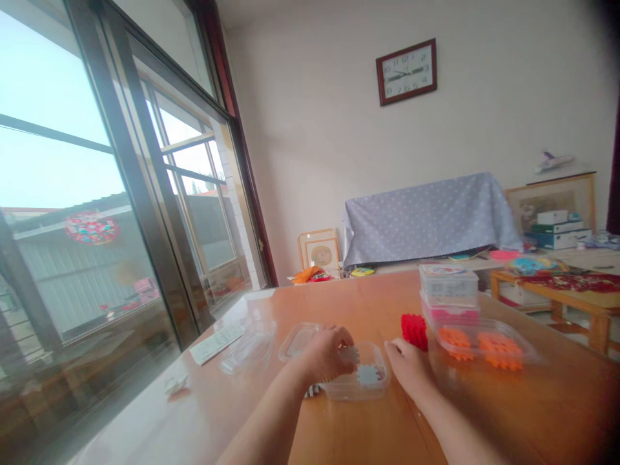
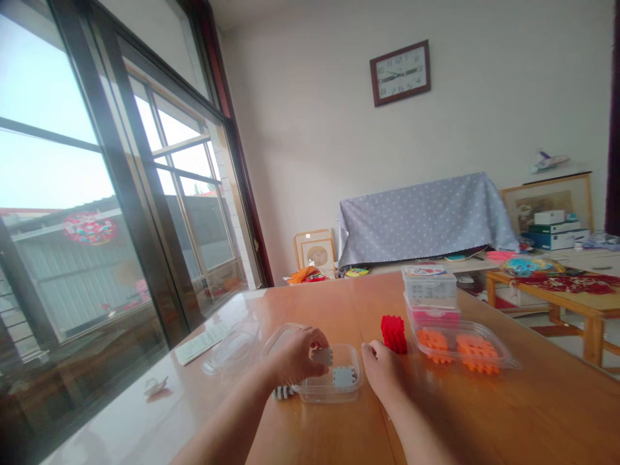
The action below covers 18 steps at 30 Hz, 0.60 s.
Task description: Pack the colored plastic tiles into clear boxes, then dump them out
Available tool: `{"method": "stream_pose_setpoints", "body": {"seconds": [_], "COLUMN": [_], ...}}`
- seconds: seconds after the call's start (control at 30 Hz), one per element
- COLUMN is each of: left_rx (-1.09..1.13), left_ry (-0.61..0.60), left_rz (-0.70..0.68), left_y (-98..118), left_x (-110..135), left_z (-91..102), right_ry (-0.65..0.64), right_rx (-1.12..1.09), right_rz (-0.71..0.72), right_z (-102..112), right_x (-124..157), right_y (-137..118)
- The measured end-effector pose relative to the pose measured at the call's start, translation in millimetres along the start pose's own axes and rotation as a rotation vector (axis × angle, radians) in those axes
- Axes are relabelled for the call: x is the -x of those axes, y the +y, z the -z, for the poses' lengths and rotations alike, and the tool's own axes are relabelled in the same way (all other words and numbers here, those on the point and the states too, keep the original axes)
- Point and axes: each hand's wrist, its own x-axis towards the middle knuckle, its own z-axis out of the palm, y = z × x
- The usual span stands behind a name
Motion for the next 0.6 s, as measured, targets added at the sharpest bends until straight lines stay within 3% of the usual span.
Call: {"method": "stream_pose_setpoints", "body": {"seconds": [0.2, 0.6], "left_rx": [0.030, 0.002], "left_ry": [-0.093, -0.065], "left_rz": [0.063, 0.205], "left_y": [17.0, 7.7], "left_x": [-21.9, -23.1], "left_z": [-37.9, -49.6], "right_ry": [-0.003, 0.006], "right_rx": [-0.015, -0.030], "right_rz": [0.002, -0.012], "right_z": [1.7, -1.3], "right_x": [0.1, -3.5], "right_y": [-1.2, 3.3]}}
